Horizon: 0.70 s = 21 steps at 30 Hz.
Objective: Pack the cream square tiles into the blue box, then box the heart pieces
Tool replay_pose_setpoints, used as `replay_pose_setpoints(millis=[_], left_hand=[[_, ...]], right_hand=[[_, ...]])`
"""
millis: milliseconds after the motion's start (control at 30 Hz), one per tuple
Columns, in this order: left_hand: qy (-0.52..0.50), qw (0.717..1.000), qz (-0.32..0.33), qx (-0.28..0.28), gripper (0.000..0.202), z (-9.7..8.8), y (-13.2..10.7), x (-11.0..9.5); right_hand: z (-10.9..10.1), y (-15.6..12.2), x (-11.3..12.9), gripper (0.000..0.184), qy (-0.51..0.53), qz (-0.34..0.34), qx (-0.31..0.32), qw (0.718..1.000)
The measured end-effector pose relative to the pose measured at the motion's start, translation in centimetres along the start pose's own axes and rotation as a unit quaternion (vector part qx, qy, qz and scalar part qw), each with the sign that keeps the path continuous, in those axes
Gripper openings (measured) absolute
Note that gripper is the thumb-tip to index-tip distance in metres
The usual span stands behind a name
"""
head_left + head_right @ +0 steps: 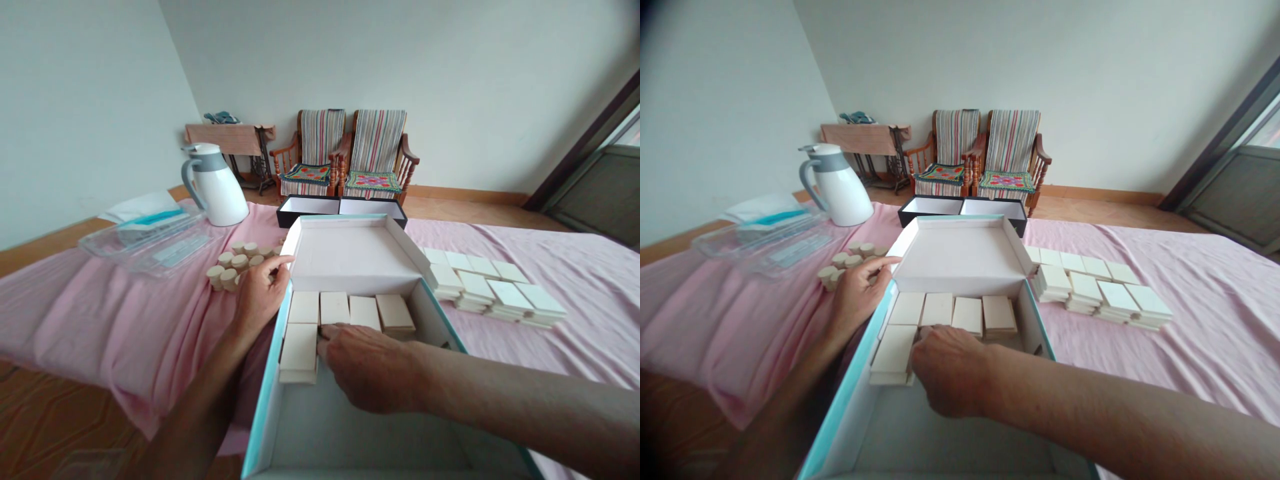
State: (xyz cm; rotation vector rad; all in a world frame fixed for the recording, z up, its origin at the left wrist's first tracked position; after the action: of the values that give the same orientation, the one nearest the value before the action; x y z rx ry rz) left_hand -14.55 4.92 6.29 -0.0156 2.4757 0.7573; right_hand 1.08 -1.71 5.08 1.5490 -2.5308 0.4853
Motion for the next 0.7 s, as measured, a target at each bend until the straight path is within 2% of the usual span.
replay_pose_setpoints(millis=[100,233,300,533,700], left_hand=[[-0.005,1.000,0.009,-0.001,0.033,0.0,0.0,-0.1],[0.001,1.000,0.004,0.000,0.033,-0.1,0.0,-0.2],[-0.001,1.000,0.002,0.001,0.033,-0.1,0.0,-0.2],[-0.006,1.000,-0.008,0.004,0.034,-0.2,0.0,-0.2],[-0.001,1.000,-0.007,0.004,0.036,0.0,0.0,0.1]], right_hand=[[-0.6,-0.8,0.3,0.022,-0.019,0.006,0.014,1.000],[0.2,-1.5,1.5,0.023,0.031,-0.058,0.088,0.994],[0.6,-1.5,1.8,0.027,0.037,-0.072,0.089,0.993],[1.1,-1.6,1.8,0.043,0.046,-0.040,0.110,0.992],[0.8,-2.1,1.9,0.041,0.046,-0.054,0.083,0.994]])
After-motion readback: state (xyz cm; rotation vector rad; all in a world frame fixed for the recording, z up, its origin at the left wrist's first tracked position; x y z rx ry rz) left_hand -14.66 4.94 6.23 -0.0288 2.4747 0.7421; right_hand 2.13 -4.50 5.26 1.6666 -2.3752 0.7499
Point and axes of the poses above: each hand's wrist, its own y-axis towards the middle knuckle, its own z-axis out of the palm, x = y × z, the point moved 6 cm from there along y, towards the middle knuckle, and after that the axes turned 6 degrees about y, right-handed, at the moved point
